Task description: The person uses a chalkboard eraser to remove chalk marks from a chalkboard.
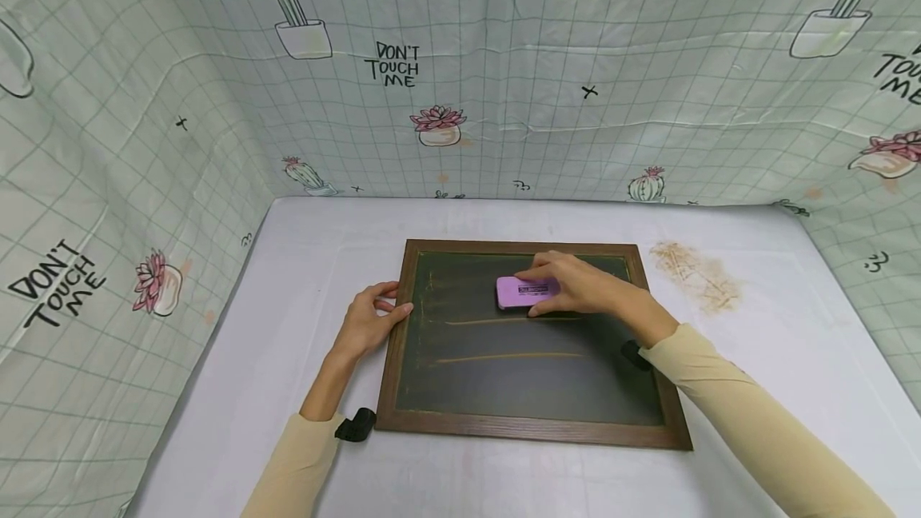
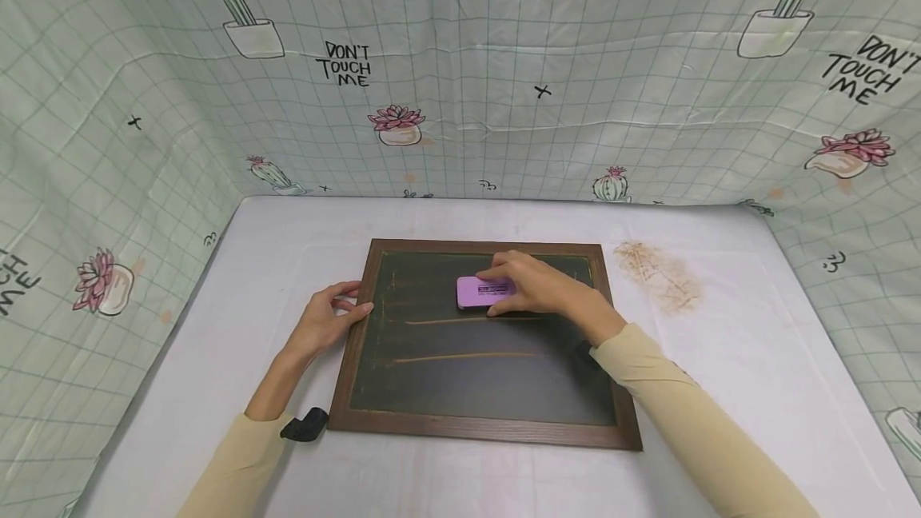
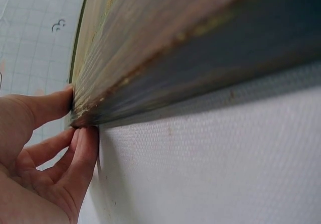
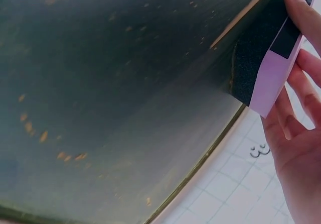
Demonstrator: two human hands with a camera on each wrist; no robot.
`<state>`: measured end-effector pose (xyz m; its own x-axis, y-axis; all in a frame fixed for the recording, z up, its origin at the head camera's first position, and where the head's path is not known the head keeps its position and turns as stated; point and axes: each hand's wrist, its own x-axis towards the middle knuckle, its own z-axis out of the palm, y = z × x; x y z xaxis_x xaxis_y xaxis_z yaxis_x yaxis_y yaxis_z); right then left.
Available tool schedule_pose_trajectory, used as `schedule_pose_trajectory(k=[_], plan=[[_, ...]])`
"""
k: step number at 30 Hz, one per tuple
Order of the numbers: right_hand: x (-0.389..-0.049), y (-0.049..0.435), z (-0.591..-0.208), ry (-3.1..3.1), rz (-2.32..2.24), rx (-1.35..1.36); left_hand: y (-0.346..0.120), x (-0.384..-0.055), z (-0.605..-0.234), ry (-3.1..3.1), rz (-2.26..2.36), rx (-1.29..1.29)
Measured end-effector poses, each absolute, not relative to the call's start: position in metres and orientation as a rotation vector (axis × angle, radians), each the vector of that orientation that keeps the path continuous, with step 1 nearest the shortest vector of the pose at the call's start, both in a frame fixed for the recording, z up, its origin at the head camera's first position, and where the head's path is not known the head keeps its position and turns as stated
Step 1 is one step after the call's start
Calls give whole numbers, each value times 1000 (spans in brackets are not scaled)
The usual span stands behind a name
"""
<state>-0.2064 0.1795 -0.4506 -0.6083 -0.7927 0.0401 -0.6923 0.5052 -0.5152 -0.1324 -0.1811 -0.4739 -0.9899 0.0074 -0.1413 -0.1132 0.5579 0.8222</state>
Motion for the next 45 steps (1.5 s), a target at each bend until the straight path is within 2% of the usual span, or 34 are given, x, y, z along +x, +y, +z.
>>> schedule_pose_trajectory(k=[26,45], plan=[[-201,229,-454,2652,-754,-1212,-182,-134,-476,2658,1428,-69],[-196,232,-448,2686,-721,-1236,-183,-134,-474,2656,1414,-62]])
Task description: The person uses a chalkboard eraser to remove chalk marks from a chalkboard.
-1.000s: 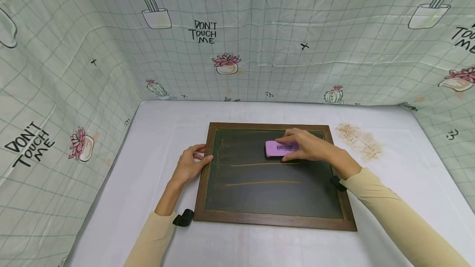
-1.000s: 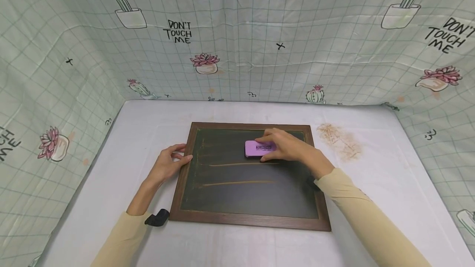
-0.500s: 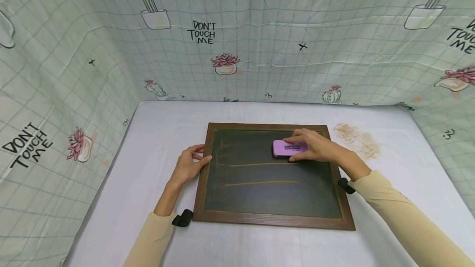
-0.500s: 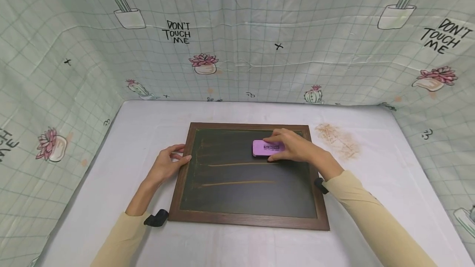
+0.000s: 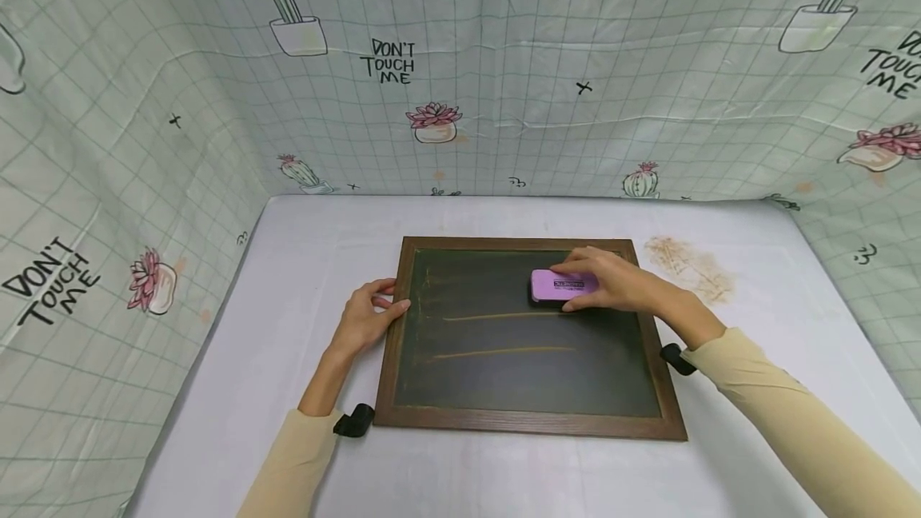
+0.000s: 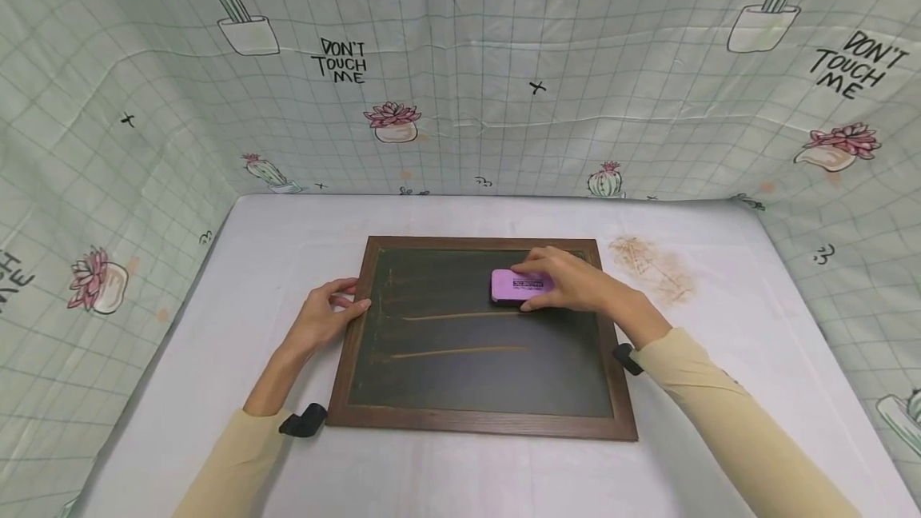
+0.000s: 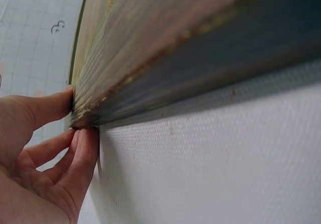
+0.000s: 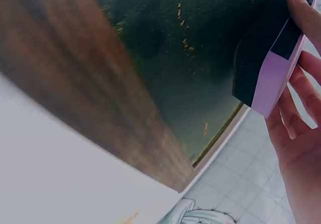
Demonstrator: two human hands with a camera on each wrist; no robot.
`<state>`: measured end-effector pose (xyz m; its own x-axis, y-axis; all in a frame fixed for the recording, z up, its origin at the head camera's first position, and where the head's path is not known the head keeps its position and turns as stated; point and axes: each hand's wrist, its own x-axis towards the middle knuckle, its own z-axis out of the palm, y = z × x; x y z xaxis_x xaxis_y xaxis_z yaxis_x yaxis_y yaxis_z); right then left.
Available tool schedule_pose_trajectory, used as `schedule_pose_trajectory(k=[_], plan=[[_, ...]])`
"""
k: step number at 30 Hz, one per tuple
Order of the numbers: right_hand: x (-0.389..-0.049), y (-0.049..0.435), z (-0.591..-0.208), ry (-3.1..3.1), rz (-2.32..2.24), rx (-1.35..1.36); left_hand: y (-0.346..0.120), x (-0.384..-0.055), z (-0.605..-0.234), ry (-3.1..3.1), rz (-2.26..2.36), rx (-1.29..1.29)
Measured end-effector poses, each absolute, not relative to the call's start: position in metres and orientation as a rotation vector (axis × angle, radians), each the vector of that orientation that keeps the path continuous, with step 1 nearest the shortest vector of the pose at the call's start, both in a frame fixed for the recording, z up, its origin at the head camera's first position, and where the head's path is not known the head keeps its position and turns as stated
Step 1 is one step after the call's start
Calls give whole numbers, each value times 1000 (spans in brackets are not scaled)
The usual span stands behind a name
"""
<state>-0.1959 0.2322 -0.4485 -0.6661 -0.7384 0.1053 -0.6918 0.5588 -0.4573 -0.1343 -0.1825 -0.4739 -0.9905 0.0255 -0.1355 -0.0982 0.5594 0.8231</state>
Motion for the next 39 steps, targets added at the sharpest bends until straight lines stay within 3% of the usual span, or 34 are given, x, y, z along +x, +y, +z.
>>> schedule_pose_trajectory(k=[39], plan=[[-157,264,-448,2681,-727,-1128,-182,-135,-475,2664,1408,-74]])
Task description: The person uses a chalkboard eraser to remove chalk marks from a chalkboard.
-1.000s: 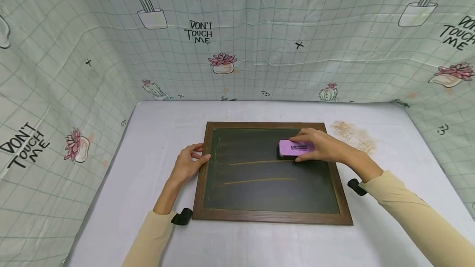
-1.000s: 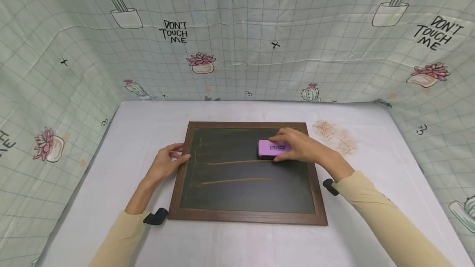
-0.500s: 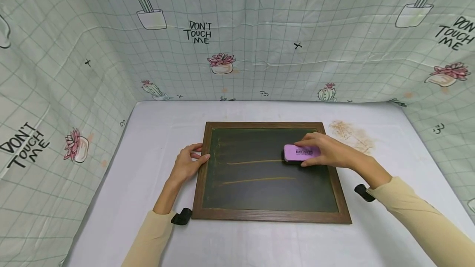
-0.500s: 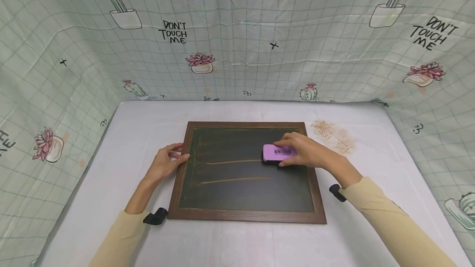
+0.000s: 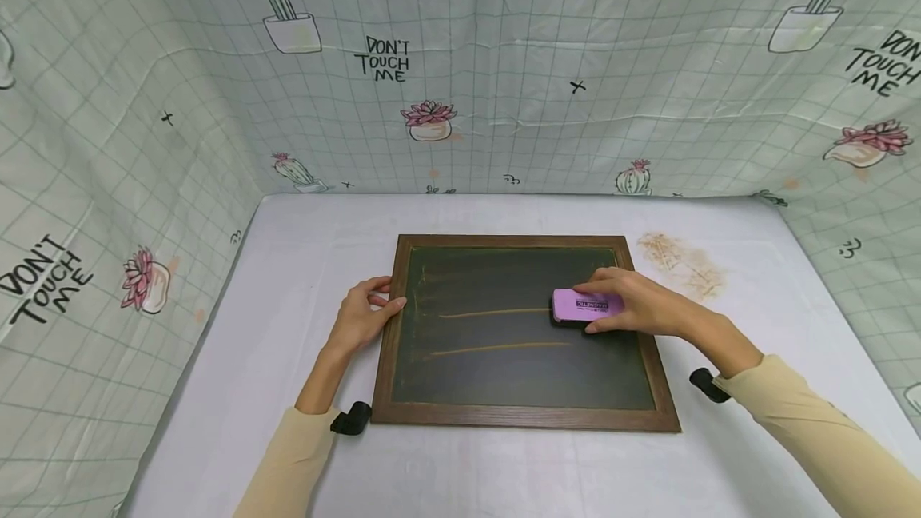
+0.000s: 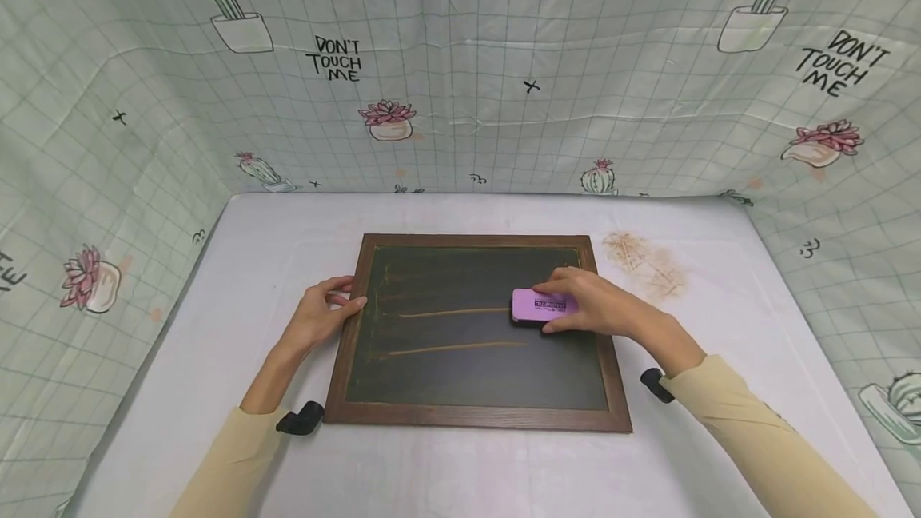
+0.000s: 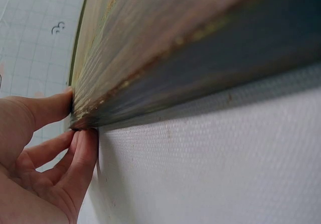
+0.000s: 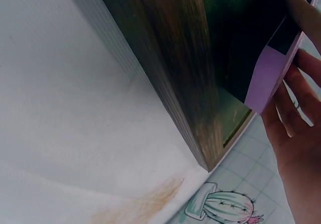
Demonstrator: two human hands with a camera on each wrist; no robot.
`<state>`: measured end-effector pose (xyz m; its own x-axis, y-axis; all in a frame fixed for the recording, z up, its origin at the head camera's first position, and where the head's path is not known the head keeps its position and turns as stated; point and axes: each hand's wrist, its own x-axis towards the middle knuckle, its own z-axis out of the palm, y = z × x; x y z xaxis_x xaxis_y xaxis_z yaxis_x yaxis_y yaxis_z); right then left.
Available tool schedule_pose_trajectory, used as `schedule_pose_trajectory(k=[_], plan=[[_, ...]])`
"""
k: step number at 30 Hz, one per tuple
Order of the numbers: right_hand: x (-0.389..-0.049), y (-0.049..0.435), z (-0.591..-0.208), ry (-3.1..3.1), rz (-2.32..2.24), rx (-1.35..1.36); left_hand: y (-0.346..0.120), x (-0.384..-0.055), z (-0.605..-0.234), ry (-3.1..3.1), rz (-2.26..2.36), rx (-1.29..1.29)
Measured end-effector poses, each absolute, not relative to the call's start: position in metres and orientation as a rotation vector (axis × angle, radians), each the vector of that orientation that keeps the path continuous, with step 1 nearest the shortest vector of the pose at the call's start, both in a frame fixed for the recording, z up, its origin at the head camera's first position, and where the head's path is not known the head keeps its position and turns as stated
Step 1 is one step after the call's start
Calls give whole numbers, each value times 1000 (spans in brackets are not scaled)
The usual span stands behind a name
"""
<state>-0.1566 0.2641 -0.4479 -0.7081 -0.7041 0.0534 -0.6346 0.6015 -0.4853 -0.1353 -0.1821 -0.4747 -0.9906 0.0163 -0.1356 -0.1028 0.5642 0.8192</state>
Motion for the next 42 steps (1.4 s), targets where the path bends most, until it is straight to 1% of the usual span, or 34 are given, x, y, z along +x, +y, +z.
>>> schedule_pose_trajectory(k=[19,42], plan=[[-155,252,-454,2732,-771,-1209,-182,-136,-474,2667,1404,-76],[-162,226,-456,2687,-760,-1178,-183,-134,-474,2666,1390,-85]])
